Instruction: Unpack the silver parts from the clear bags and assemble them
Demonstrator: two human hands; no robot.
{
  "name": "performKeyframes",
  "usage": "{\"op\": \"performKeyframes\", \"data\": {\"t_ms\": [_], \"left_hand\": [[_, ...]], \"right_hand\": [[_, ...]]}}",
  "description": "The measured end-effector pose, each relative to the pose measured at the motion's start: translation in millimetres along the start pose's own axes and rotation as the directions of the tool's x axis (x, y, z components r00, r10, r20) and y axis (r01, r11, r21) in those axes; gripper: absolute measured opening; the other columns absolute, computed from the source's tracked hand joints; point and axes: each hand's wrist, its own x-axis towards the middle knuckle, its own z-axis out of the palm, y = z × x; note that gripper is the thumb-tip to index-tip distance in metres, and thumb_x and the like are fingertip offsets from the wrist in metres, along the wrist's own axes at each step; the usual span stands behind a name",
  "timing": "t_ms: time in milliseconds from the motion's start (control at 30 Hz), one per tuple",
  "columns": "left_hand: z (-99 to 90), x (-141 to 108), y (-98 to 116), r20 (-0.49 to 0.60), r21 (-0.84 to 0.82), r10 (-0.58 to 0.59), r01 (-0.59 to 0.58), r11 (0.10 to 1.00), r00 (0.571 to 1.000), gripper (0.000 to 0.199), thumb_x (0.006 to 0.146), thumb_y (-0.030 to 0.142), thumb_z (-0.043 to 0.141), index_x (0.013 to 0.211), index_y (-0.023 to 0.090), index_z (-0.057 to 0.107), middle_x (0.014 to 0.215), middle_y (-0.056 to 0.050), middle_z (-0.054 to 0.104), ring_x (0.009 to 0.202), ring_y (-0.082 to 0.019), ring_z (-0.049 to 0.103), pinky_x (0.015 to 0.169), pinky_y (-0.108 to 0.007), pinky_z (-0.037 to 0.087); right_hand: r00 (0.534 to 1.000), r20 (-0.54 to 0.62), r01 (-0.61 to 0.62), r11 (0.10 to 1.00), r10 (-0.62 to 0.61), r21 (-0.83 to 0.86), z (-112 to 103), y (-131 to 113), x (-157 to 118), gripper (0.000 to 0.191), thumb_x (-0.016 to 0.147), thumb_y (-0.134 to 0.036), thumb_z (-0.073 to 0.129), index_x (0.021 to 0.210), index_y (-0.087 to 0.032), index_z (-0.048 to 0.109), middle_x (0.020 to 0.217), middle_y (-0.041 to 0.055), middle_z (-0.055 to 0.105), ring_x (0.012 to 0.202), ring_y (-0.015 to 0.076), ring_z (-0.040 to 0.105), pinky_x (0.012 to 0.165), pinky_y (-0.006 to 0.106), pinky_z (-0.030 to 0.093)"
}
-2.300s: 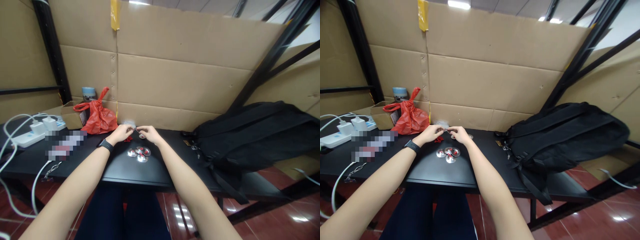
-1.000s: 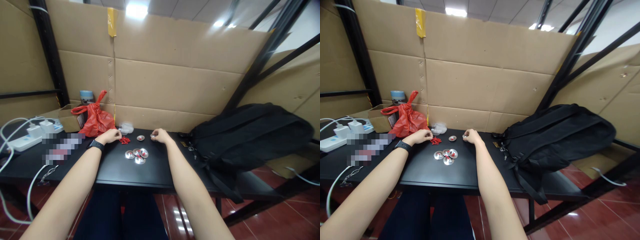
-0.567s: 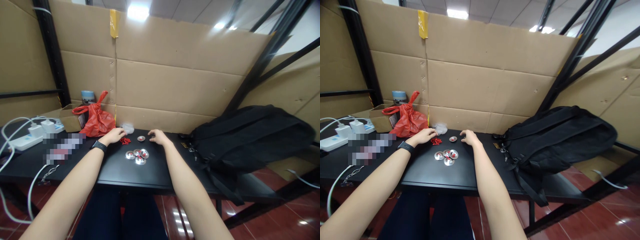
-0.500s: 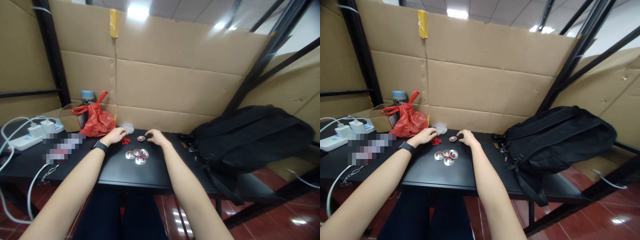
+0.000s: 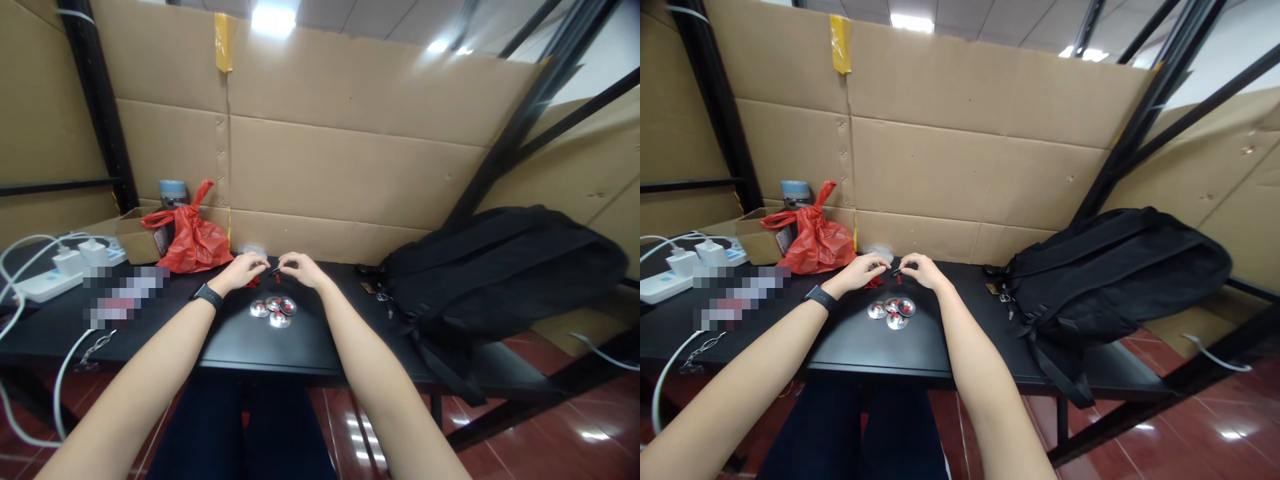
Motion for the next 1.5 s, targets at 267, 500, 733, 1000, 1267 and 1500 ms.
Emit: {"op": "performKeyframes", "data": {"t_ms": [267,500,733,1000,1267,1500], "left_hand": [[1.5,-1.0,8.3,0.076,-0.155,0.013,-0.001,0.988,0.997,0.024,0.086,0.039,0.063,0.093,0.020,0.075,0.100,-0.007,0.070,0.094,-0.020,0.065,0.089,-0.030,0.051],[3.3,1.8,7.8,0.003,-0.111,0.001,0.000,0.994,1.000,0.023,0.087,0.035,0.060,0.086,0.017,0.073,0.095,-0.007,0.071,0.088,-0.020,0.065,0.086,-0.031,0.050],[-5.2,1.2,-7.9,-0.140,0.163,-0.129,0.151,0.975,0.982,0.025,0.085,0.036,0.060,0.086,0.017,0.076,0.093,-0.009,0.073,0.084,-0.021,0.067,0.082,-0.031,0.051],[-19.1,-12.9,-41.8,-0.026,0.278,-0.339,0.332,0.901,0.941,0.016,0.076,0.032,0.063,0.075,0.022,0.076,0.083,-0.006,0.077,0.080,-0.023,0.070,0.075,-0.028,0.051],[-18.3,-14.9,-56.1,0.036,0.228,-0.346,0.330,0.916,0.937,0.025,0.078,0.042,0.063,0.080,0.023,0.079,0.088,-0.005,0.079,0.082,-0.022,0.072,0.074,-0.025,0.052],[-19.8,-14.4,-51.8,0.030,0.243,-0.322,0.306,0.921,0.946,0.036,0.082,0.053,0.059,0.077,0.023,0.079,0.080,-0.006,0.078,0.074,-0.021,0.071,0.067,-0.026,0.050]], "right_hand": [[0.999,0.033,-0.005,0.982,-0.002,0.189,4.0,-19.0,3.0,0.019,0.082,-0.038,0.072,0.088,-0.020,0.074,0.112,0.0070,0.071,0.105,0.0215,0.064,0.084,0.031,0.046],[0.998,0.057,-0.034,0.946,0.017,0.323,8.7,-25.3,4.4,0.024,0.082,-0.041,0.069,0.089,-0.017,0.066,0.085,0.0031,0.069,0.082,0.0173,0.063,0.083,0.031,0.048],[0.990,-0.009,-0.134,0.943,0.144,0.304,7.1,-10.9,5.3,0.027,0.085,-0.035,0.059,0.107,-0.020,0.055,0.073,-0.0028,0.061,0.069,0.0149,0.059,0.071,0.027,0.047],[0.831,-0.301,-0.537,0.814,0.467,-0.221,-20.4,44.6,-12.5,0.025,0.085,-0.013,0.048,0.105,-0.020,0.062,0.098,0.0080,0.071,0.089,0.0189,0.065,0.079,0.027,0.047],[0.790,-0.254,-0.612,0.741,0.558,-0.275,-18.0,63.5,-22.0,0.017,0.087,-0.014,0.049,0.091,-0.020,0.064,0.102,0.0089,0.073,0.094,0.0189,0.066,0.079,0.026,0.047],[0.747,-0.321,-0.665,0.648,0.583,-0.371,-14.2,51.4,-20.2,0.016,0.092,-0.021,0.050,0.097,-0.022,0.065,0.105,0.0095,0.072,0.100,0.0236,0.065,0.082,0.033,0.045]]}}
